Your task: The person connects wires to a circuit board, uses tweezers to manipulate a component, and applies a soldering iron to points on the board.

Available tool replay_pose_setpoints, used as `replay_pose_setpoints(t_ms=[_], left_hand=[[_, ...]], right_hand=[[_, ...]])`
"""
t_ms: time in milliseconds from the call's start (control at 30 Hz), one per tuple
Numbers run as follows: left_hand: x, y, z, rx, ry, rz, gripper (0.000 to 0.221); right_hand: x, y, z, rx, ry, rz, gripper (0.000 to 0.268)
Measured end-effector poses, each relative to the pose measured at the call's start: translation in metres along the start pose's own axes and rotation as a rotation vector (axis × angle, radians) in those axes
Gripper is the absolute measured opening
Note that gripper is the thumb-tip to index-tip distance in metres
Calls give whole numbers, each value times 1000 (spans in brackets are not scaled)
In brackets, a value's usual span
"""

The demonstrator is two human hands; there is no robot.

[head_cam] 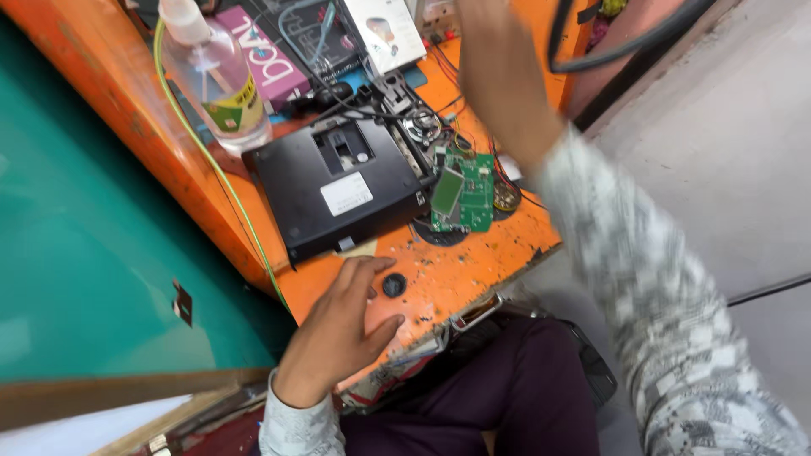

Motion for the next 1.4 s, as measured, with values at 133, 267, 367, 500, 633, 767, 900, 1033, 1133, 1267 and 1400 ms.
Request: replay_pose_setpoints(t_ms=[133, 267, 367, 500, 633, 767, 900, 1033, 1133, 1267, 1400], left_hand=[[-9, -38, -21, 67, -66, 57, 62], [-17, -58, -56, 88, -199, 78, 54], [-6, -26, -105, 32, -405, 87, 29], [19, 22, -205, -5, -1032, 104, 20], [32, 132, -279, -519, -1158, 4, 27], [18, 186, -272, -622, -900, 277, 62], [17, 217, -249, -815, -725, 197, 45], [32, 177, -244, -817, -662, 548, 48], [57, 119, -235, -685, -657, 660, 35], [88, 57, -241, -670, -705, 437, 32], [143, 23, -236, -237, -627, -511, 40]], right_hand=[[-139, 77, -78, 359, 97, 597, 27], [-192, 129, -192, 558, -197, 859, 15], [-143, 205, -289, 629, -124, 1248, 9], [-61, 317, -378, 758, 527, 1611, 13], [1, 357, -415, 916, 874, 1849, 16], [27, 366, -452, 1188, 1061, 1868, 21], [27, 366, -454, 1156, 1134, 1910, 23], [15, 367, -443, 1134, 1221, 1967, 30], [-9, 376, -421, 1177, 1251, 2189, 36], [-65, 397, -378, 1581, 1286, 2667, 52], [-70, 412, -385, 1994, 1025, 2813, 51]])
Point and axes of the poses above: each hand's wrist, its own z-axis towards the middle knuckle, its own x-axis out of the palm, y = z × x, the point moved 10 cm from there along z, towards the middle knuckle, and after that the axes turned 5 degrees about y, right-handed, at the moved point
